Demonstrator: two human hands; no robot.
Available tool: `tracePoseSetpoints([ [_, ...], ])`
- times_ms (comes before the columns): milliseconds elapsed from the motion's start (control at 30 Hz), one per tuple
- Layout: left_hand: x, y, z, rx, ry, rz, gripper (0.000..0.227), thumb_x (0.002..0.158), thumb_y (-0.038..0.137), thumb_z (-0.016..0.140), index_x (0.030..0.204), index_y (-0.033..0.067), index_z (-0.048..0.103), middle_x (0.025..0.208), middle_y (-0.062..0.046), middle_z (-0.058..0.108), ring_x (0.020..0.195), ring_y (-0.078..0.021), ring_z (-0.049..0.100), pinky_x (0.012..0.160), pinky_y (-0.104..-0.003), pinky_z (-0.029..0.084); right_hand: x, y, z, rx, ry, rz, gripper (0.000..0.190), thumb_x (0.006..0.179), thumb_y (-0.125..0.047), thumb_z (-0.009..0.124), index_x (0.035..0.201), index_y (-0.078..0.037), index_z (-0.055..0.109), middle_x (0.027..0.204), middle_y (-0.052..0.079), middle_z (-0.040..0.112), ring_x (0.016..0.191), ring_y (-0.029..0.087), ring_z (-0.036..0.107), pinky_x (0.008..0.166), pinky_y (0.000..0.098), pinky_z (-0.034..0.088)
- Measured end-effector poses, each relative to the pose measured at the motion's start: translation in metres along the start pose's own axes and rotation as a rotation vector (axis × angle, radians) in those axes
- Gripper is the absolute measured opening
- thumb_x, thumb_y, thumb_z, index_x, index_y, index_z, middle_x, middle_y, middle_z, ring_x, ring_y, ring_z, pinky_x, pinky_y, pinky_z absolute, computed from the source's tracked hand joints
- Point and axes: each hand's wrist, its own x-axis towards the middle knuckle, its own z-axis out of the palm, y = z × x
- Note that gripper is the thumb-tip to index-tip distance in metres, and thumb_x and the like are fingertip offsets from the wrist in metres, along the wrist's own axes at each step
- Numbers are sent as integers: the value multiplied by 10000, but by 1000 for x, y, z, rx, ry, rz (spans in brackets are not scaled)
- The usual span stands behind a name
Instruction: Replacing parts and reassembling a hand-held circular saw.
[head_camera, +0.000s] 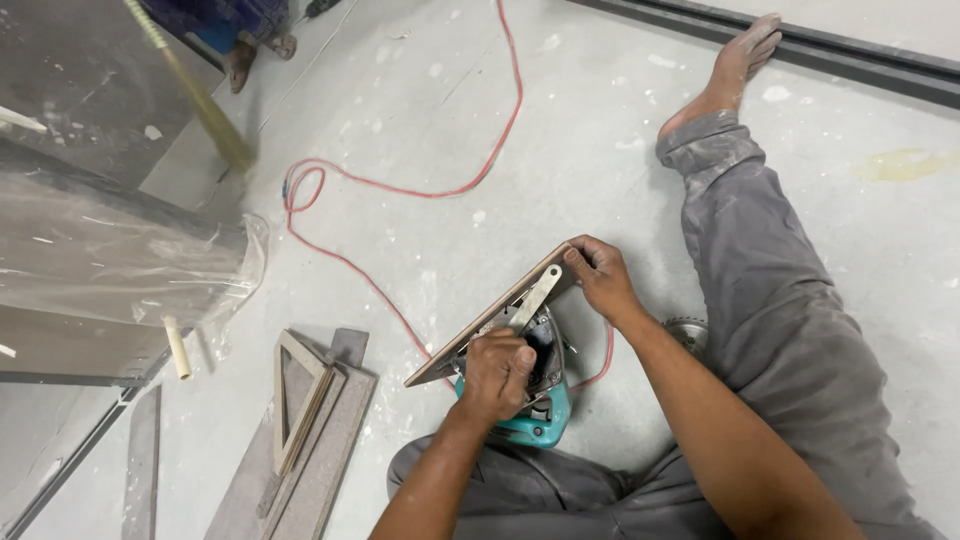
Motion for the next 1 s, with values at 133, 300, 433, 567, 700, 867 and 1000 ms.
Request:
tracePoseSetpoints([
  [133, 8, 13, 5, -35, 146, -93, 538, 1056, 231, 533, 559, 41, 449, 532, -108, 457, 497, -281, 429, 547, -436, 355, -1, -1, 2, 15, 11, 13, 251, 1010, -271, 648, 1061, -32, 705, 788, -21, 627, 683, 62, 524, 585, 234, 462],
  [300, 9, 22, 11, 16, 268, -6, 467, 1018, 96, 573, 565, 40, 472, 544, -108, 482, 508, -267, 439, 524, -415, 338, -4, -5, 3, -5, 33, 6, 275, 1004, -290, 654, 1058, -27, 712, 781, -10, 637, 673, 67, 524, 579, 238, 454],
  [433, 8, 20, 16, -28, 354, 0, 453, 1006, 48, 564, 566, 28, 460, 535, -105, 466, 503, -256, 411, 513, -408, 317, -4, -4, 4, -41, 55, -16, 287, 1009, -295, 658, 1059, -18, 716, 799, -1, 653, 694, 66, 544, 600, 235, 473],
  [567, 8, 25, 14, -38, 386, 1, 432, 1013, 38, 557, 593, 15, 461, 558, -114, 472, 524, -260, 410, 527, -413, 326, -7, -8, 7, -48, 70, -17, 286, 1004, -289, 661, 1063, -14, 713, 821, 11, 679, 723, 75, 590, 633, 244, 508],
  [700, 1, 21, 20, -41, 389, 8, 410, 1017, 32, 550, 614, 14, 475, 582, -121, 493, 541, -277, 436, 542, -420, 344, -14, -3, 7, -84, 83, -50, 271, 1016, -270, 655, 1058, -10, 719, 848, 20, 709, 753, 89, 621, 681, 260, 530],
  [867, 3, 21, 16, -1, 378, 2, 375, 1006, 32, 541, 635, 26, 489, 608, -150, 477, 578, -327, 475, 591, -449, 385, -7, -5, 6, -251, 140, -208, 246, 1028, -208, 621, 1050, 12, 728, 896, 63, 738, 842, 137, 664, 792, 292, 544],
  [1000, 3, 12, 2, -3, 233, 60, 415, 971, 39, 575, 572, 36, 461, 553, -136, 474, 521, -310, 453, 547, -444, 361, -7, -4, 0, -104, 111, -84, 244, 983, -219, 654, 1075, -8, 736, 919, 75, 756, 852, 132, 664, 780, 289, 541],
])
